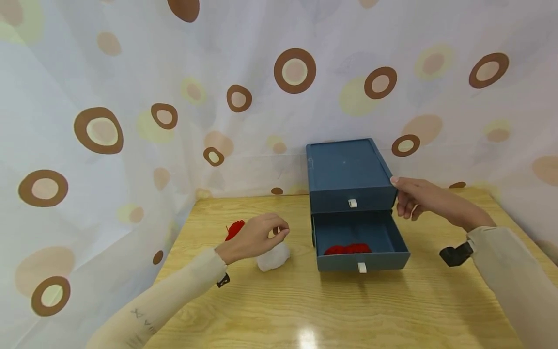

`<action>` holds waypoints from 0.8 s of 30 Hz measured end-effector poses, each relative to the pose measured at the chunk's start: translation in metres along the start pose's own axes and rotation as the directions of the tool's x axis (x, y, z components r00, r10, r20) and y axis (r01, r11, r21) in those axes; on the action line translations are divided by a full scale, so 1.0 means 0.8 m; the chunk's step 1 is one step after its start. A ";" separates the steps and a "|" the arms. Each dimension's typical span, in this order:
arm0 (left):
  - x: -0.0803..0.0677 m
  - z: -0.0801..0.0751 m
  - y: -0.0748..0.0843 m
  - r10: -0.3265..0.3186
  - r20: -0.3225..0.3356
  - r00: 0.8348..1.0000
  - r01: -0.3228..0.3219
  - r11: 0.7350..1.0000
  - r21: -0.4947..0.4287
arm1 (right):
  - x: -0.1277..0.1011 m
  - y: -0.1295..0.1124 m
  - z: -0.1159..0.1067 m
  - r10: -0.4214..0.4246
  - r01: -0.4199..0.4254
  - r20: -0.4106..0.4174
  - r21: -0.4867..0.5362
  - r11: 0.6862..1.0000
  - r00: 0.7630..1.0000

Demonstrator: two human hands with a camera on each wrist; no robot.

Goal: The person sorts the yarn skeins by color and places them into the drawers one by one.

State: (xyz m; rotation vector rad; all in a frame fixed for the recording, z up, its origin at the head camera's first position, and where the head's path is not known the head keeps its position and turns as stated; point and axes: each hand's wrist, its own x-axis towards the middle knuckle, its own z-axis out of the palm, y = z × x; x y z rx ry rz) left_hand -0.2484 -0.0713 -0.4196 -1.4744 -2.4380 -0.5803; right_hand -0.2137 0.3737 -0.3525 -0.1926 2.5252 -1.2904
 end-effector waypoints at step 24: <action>-0.078 -0.004 -0.073 -0.334 -0.049 0.941 0.338 0.933 0.124 | 0.001 0.002 0.001 -0.018 0.018 0.012 0.006 1.000 1.000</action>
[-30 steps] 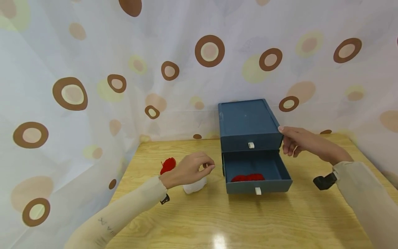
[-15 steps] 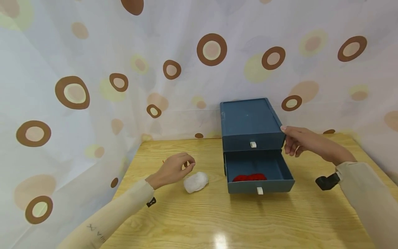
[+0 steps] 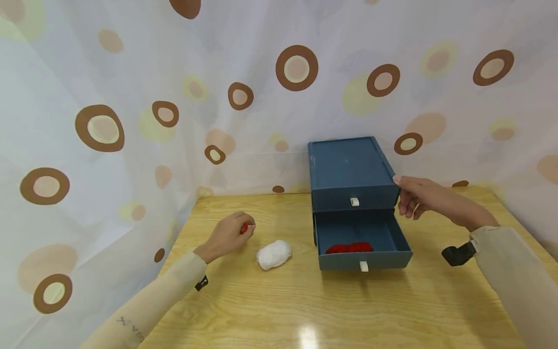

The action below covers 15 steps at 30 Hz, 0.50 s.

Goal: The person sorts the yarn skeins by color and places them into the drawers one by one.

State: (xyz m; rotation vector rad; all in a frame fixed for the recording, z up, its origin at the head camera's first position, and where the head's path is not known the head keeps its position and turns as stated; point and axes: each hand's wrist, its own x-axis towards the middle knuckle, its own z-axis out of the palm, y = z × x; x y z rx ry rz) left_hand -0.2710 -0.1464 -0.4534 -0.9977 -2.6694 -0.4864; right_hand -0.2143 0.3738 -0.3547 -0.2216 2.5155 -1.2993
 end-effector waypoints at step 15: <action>-0.014 0.006 -0.035 -0.284 0.073 0.956 0.272 0.952 0.142 | -0.001 0.000 0.000 -0.014 0.014 0.009 0.001 1.000 1.000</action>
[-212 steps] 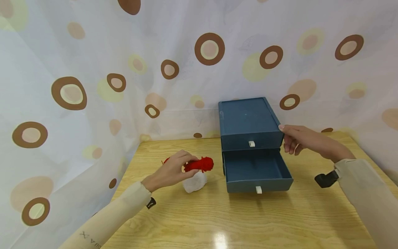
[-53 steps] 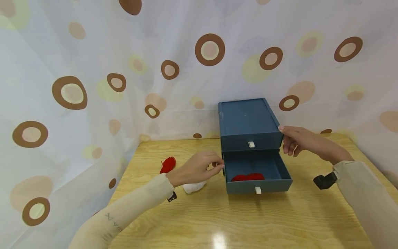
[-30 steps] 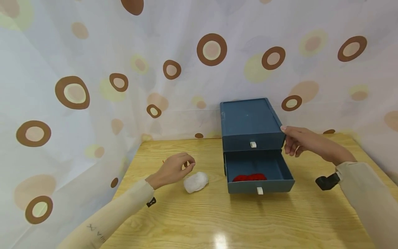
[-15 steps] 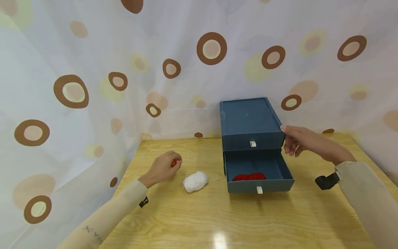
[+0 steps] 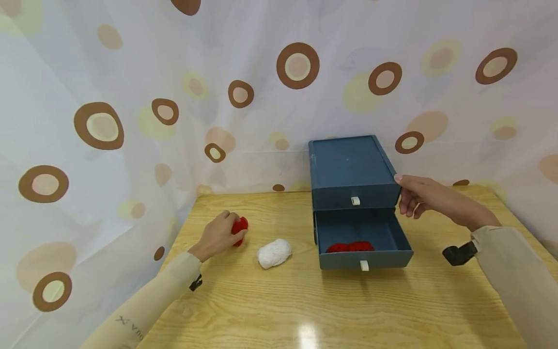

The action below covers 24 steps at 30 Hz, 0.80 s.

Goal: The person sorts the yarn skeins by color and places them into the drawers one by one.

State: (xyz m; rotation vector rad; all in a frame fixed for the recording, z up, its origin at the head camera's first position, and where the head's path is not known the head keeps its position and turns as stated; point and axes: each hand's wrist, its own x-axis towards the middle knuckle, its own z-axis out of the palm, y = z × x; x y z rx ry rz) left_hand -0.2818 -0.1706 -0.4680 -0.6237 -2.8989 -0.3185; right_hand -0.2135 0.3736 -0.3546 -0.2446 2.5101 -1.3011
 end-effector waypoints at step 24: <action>0.002 0.007 -0.019 -0.015 0.114 0.993 0.011 0.999 0.037 | 0.002 -0.003 0.000 0.020 -0.020 -0.008 0.016 1.000 1.000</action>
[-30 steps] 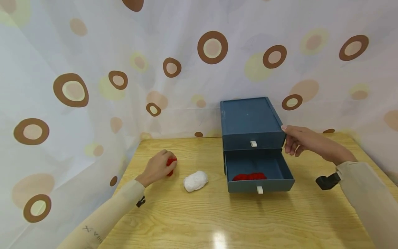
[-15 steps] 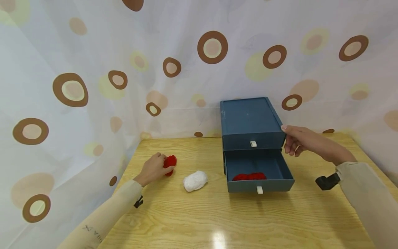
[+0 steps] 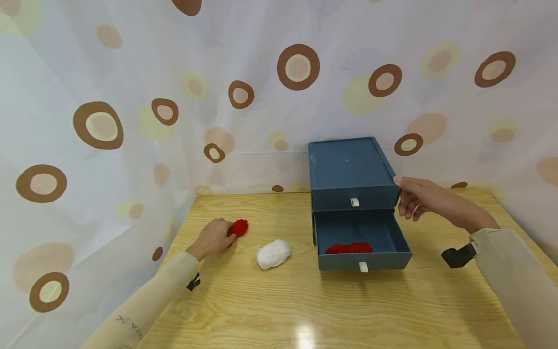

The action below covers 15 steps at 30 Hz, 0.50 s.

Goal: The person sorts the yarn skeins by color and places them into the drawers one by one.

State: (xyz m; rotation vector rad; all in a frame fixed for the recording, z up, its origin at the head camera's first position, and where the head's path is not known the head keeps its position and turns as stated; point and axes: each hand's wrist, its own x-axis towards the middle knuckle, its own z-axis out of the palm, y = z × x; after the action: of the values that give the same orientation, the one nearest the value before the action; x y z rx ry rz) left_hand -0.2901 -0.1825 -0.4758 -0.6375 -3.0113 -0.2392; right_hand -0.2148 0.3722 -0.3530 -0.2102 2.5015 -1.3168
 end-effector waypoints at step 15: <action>0.001 0.005 -0.005 -0.016 0.002 1.000 0.016 0.997 -0.078 | -0.001 0.003 -0.002 0.015 -0.015 0.011 0.001 1.000 1.000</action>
State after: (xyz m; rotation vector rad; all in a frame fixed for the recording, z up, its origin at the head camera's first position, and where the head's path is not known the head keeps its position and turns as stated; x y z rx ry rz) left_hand -0.2924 -0.1855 -0.4806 -0.6195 -3.0225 -0.3581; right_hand -0.2148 0.3748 -0.3537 -0.1974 2.4880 -1.3079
